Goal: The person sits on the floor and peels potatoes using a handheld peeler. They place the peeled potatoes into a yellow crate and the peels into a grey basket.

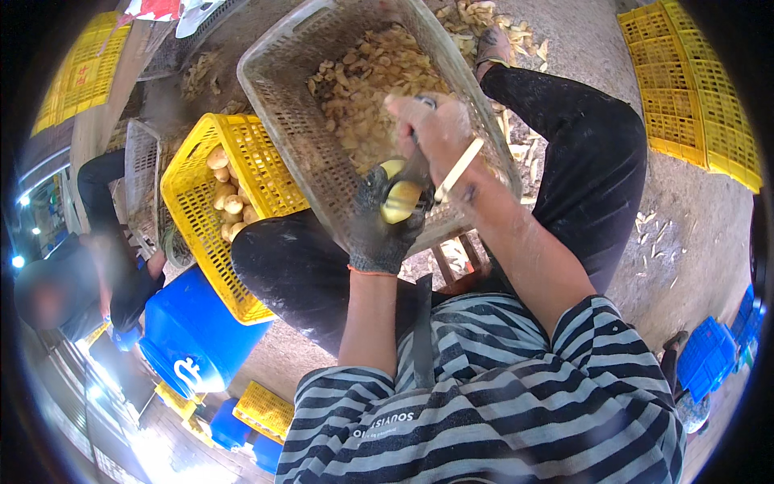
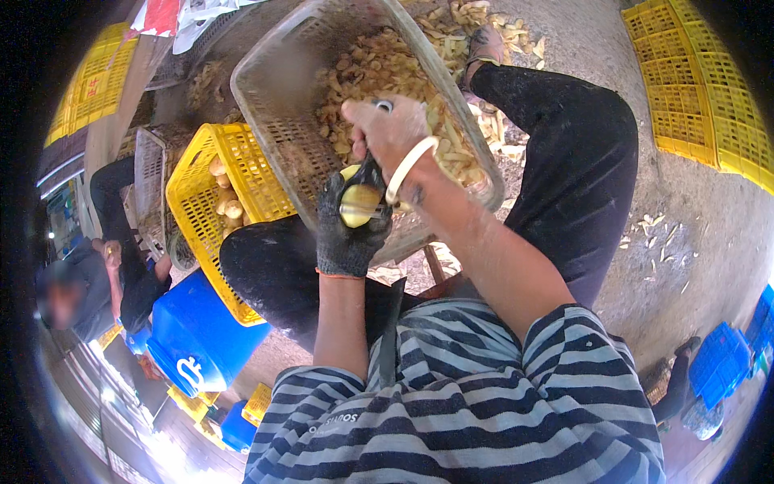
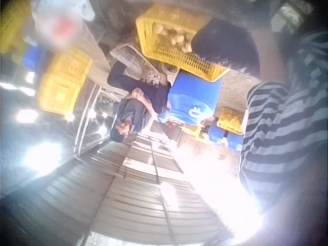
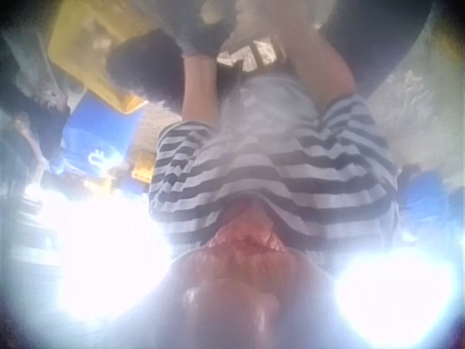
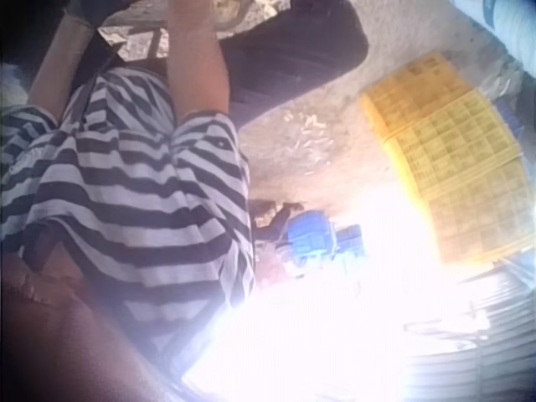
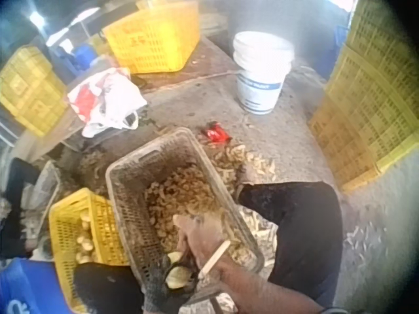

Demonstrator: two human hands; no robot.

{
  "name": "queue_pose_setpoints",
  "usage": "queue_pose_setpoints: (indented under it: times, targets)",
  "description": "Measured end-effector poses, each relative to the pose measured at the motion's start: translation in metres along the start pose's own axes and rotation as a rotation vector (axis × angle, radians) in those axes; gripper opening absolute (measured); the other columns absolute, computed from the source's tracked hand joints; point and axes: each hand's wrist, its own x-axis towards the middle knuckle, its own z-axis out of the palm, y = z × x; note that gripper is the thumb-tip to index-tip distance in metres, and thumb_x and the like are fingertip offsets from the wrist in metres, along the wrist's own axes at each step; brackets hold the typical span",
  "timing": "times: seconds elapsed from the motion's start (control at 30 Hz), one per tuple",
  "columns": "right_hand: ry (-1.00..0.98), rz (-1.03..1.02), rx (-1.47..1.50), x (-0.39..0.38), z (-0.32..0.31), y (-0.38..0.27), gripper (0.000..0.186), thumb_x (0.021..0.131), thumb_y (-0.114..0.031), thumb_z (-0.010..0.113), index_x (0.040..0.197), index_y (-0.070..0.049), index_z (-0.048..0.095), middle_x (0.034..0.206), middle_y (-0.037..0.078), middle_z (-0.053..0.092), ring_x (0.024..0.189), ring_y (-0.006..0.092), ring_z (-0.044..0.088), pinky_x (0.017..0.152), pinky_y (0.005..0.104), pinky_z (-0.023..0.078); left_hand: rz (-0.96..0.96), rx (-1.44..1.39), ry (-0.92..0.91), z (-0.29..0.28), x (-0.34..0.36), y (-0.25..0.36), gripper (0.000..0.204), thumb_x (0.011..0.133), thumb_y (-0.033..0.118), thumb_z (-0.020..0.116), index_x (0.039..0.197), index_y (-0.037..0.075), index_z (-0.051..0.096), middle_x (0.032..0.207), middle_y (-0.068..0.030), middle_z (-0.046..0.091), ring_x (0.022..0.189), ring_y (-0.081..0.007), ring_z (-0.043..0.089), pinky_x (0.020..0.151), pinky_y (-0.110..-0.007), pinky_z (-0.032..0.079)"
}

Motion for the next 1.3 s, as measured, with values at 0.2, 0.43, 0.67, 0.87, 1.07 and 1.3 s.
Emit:
queue_pose_setpoints:
  times: [0.2,0.43,0.67,0.87,1.07,1.3]
  targets:
    - [0.296,-0.247,-0.396,0.073,-0.048,0.013,0.029,0.079,-0.019,0.064,0.086,0.008,0.055,0.058,0.009,0.057,0.050,0.0152,0.055,0.044,0.0308,0.044,0.120,0.306,-0.009,0.025,-0.017,-0.023,0.055,0.083,0.042,0.064,0.119,0.002,0.052,0.102,-0.0111,0.061,0.095,-0.0229,0.059,0.090,-0.036,0.048]
    - [0.299,-0.267,-0.107,0.042,-0.046,-0.011,0.024,0.080,-0.014,0.065,0.083,0.007,0.053,0.057,0.008,0.056,0.044,0.0153,0.052,0.043,0.0286,0.042,0.000,0.109,0.084,0.010,-0.015,0.003,0.050,0.085,0.045,0.056,0.116,0.005,0.057,0.099,-0.0119,0.063,0.088,-0.0259,0.062,0.072,-0.038,0.055]
    - [0.136,-0.185,0.016,0.004,-0.021,-0.007,0.023,0.077,-0.018,0.067,0.075,0.001,0.054,0.055,0.006,0.052,0.042,0.0143,0.048,0.042,0.0274,0.038,0.026,0.093,0.113,0.000,-0.012,0.004,0.050,0.085,0.052,0.052,0.108,0.007,0.056,0.100,-0.0151,0.062,0.085,-0.0283,0.062,0.065,-0.040,0.055]
    - [0.072,-0.162,0.065,-0.034,0.009,0.005,0.027,0.079,-0.018,0.066,0.081,0.003,0.049,0.054,0.006,0.052,0.040,0.0126,0.047,0.038,0.0254,0.039,0.016,-0.060,0.067,0.026,-0.012,0.008,0.060,0.085,0.060,0.050,0.107,0.004,0.054,0.101,-0.0140,0.061,0.086,-0.0240,0.062,0.070,-0.035,0.054]
    - [0.082,-0.010,0.033,-0.020,0.007,0.011,0.025,0.079,-0.018,0.066,0.072,0.001,0.052,0.055,0.006,0.052,0.043,0.0143,0.050,0.041,0.0276,0.040,-0.021,-0.117,-0.079,0.008,-0.007,0.000,0.052,0.090,0.043,0.049,0.123,0.003,0.052,0.118,-0.0110,0.061,0.106,-0.0231,0.059,0.090,-0.035,0.049]
    - [0.275,-0.102,-0.265,0.044,-0.028,0.019,0.023,0.075,-0.018,0.068,0.071,0.003,0.062,0.052,0.006,0.053,0.045,0.0177,0.051,0.043,0.0304,0.041,0.112,0.068,0.300,0.032,-0.020,-0.012,0.038,0.088,0.040,0.057,0.101,0.005,0.058,0.086,-0.0111,0.065,0.068,-0.0237,0.065,0.050,-0.033,0.055]
